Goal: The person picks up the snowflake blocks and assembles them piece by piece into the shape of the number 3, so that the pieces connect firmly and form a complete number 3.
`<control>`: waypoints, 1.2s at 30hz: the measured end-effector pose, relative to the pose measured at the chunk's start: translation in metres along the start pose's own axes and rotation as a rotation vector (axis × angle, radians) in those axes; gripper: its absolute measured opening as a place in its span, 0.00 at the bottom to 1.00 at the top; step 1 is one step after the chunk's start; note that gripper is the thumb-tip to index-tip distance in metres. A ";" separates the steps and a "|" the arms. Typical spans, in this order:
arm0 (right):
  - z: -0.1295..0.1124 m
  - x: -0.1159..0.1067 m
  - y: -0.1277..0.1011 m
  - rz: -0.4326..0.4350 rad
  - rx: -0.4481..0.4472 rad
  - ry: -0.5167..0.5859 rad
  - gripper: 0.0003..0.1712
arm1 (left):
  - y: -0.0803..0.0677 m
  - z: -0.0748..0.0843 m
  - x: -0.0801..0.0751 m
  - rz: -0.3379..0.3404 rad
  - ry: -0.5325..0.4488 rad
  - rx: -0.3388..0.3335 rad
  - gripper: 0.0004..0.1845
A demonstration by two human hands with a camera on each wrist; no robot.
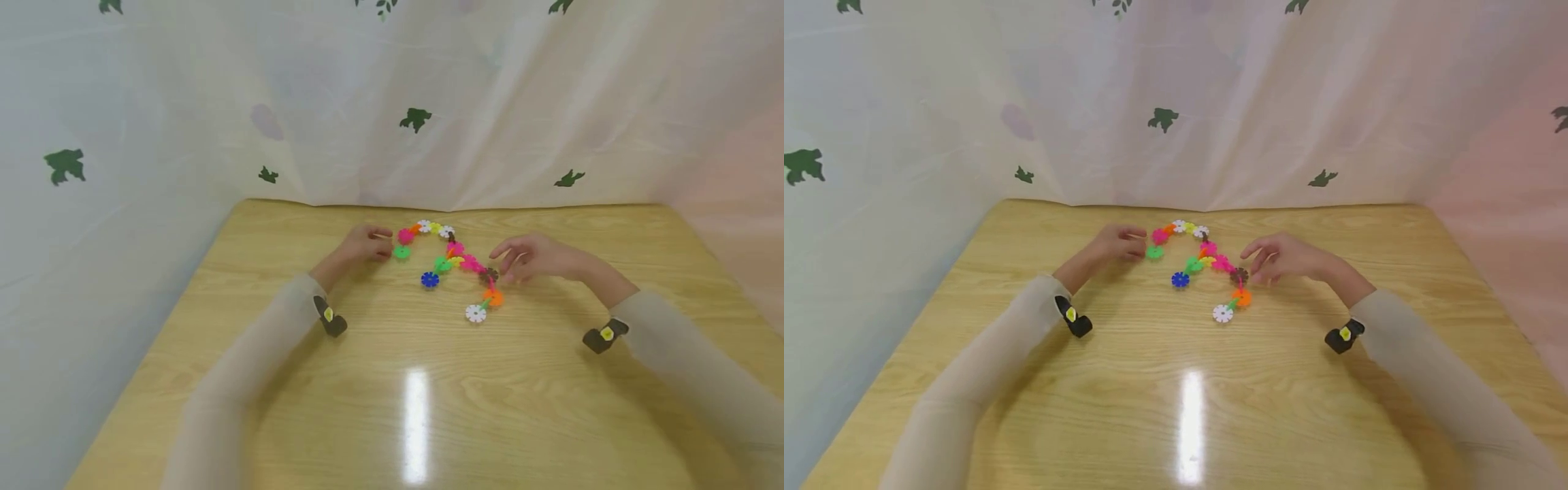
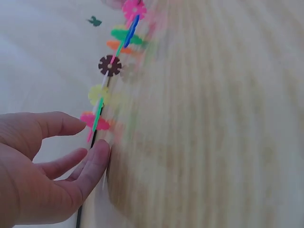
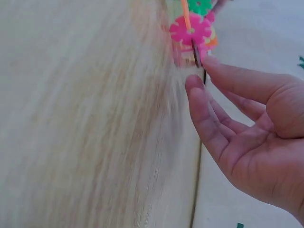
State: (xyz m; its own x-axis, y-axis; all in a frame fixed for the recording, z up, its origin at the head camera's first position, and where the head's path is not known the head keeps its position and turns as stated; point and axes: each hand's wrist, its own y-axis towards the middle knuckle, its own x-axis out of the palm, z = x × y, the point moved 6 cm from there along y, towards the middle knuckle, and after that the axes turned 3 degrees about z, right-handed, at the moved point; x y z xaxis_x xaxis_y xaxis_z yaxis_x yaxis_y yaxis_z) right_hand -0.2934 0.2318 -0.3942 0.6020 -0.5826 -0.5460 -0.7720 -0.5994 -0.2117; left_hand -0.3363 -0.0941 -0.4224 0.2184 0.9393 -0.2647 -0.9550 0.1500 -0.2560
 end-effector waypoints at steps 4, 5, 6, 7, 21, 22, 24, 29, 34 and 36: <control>0.010 -0.004 0.010 -0.077 0.028 -0.006 0.29 | -0.004 -0.002 0.010 -0.005 -0.045 -0.005 0.26; 0.012 -0.004 0.012 -0.093 0.043 0.000 0.30 | -0.005 -0.002 0.012 -0.005 -0.044 0.002 0.26; 0.015 -0.004 0.014 -0.106 0.061 0.007 0.30 | -0.005 -0.002 0.014 -0.003 -0.042 0.010 0.26; 0.017 -0.004 0.016 -0.120 0.074 0.015 0.30 | -0.005 -0.002 0.017 -0.002 -0.037 0.017 0.26; 0.016 0.010 0.016 -0.085 0.082 0.043 0.25 | 0.003 0.008 0.026 0.014 0.084 0.057 0.24; 0.015 0.012 0.015 -0.071 0.076 0.038 0.25 | 0.005 0.009 0.026 -0.001 0.095 0.068 0.24; 0.013 0.017 0.012 -0.046 0.055 0.029 0.24 | 0.008 0.011 0.026 -0.027 0.126 0.090 0.25; 0.002 0.029 0.005 0.002 0.006 0.008 0.21 | 0.020 0.014 0.025 -0.091 0.184 0.142 0.26; -0.010 0.039 -0.001 0.031 -0.013 0.005 0.19 | 0.030 0.015 0.027 -0.135 0.189 0.149 0.25; -0.014 0.042 -0.002 0.046 -0.023 0.000 0.18 | 0.033 0.016 0.028 -0.149 0.185 0.145 0.24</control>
State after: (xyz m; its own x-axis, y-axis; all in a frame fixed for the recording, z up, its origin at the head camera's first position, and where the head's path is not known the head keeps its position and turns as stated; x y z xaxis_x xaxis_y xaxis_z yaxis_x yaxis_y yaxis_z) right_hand -0.2639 0.2009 -0.4058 0.5661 -0.6096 -0.5549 -0.7939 -0.5845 -0.1679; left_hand -0.3652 -0.0577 -0.4232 0.3785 0.8335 -0.4026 -0.9256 0.3372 -0.1721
